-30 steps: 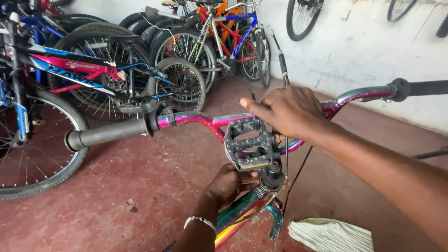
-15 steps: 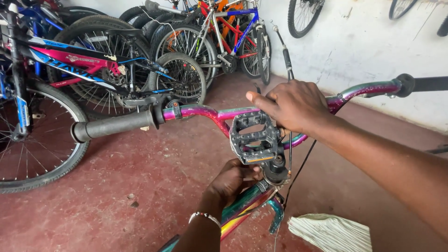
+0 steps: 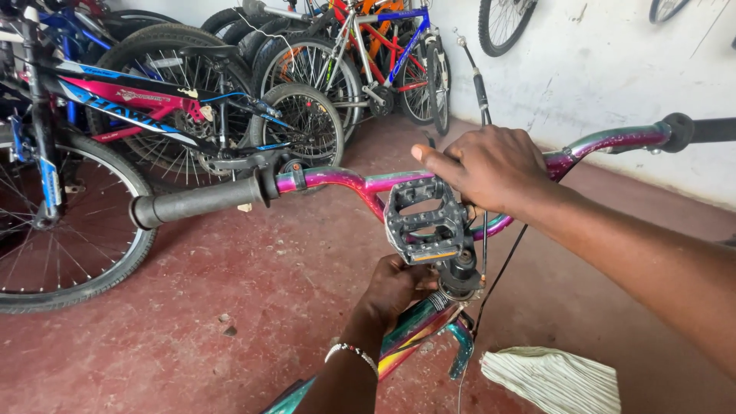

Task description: Tightening the bolts on a bicycle handlebar stem to secure it in place.

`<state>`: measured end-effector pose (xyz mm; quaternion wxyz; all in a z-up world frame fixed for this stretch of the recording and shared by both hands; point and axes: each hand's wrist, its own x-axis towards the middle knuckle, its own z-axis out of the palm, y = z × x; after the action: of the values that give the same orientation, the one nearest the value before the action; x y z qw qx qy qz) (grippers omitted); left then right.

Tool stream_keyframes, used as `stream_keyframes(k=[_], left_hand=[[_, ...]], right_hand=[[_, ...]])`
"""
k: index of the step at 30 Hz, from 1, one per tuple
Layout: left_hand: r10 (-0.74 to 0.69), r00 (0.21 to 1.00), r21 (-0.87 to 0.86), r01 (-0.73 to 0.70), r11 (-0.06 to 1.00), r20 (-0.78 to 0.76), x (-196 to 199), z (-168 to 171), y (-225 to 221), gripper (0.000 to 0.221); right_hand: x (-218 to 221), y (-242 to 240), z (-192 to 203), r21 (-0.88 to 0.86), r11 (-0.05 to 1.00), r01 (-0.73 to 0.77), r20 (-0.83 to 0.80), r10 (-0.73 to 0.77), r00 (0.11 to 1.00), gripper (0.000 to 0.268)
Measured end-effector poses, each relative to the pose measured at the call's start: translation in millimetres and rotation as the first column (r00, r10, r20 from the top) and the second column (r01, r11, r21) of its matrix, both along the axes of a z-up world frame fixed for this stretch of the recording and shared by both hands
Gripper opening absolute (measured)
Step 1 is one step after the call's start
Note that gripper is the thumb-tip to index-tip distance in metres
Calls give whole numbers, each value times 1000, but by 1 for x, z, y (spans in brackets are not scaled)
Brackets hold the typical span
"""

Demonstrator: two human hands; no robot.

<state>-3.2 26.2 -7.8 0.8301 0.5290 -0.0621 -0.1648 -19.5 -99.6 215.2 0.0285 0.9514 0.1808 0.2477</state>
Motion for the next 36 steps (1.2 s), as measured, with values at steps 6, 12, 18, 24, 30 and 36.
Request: stream_keyframes(k=[6, 12, 18, 24, 30, 36], left_hand=[[54, 996, -38, -51, 998, 77, -12, 10, 0, 21], [62, 991, -35, -58, 998, 117, -20, 18, 3, 22], [50, 994, -65, -44, 997, 94, 2, 0, -8, 22], [-97, 985, 18, 95, 995, 142, -27, 53, -3, 48], [-41, 999, -111, 43, 993, 25, -13, 31, 2, 38], [4, 1000, -114, -2, 993, 15, 24, -27, -10, 20]], right_hand=[[-1, -1, 1, -9, 1000, -13, 0, 13, 1000, 68], [3, 0, -2, 10, 999, 31, -8, -31, 999, 67], [8, -3, 3, -26, 999, 44, -50, -45, 998, 66], [12, -5, 6, 19, 999, 42, -19, -42, 999, 65], [9, -4, -4, 8, 997, 82, 24, -82, 996, 69], [5, 0, -4, 22, 992, 124, -2, -124, 992, 73]])
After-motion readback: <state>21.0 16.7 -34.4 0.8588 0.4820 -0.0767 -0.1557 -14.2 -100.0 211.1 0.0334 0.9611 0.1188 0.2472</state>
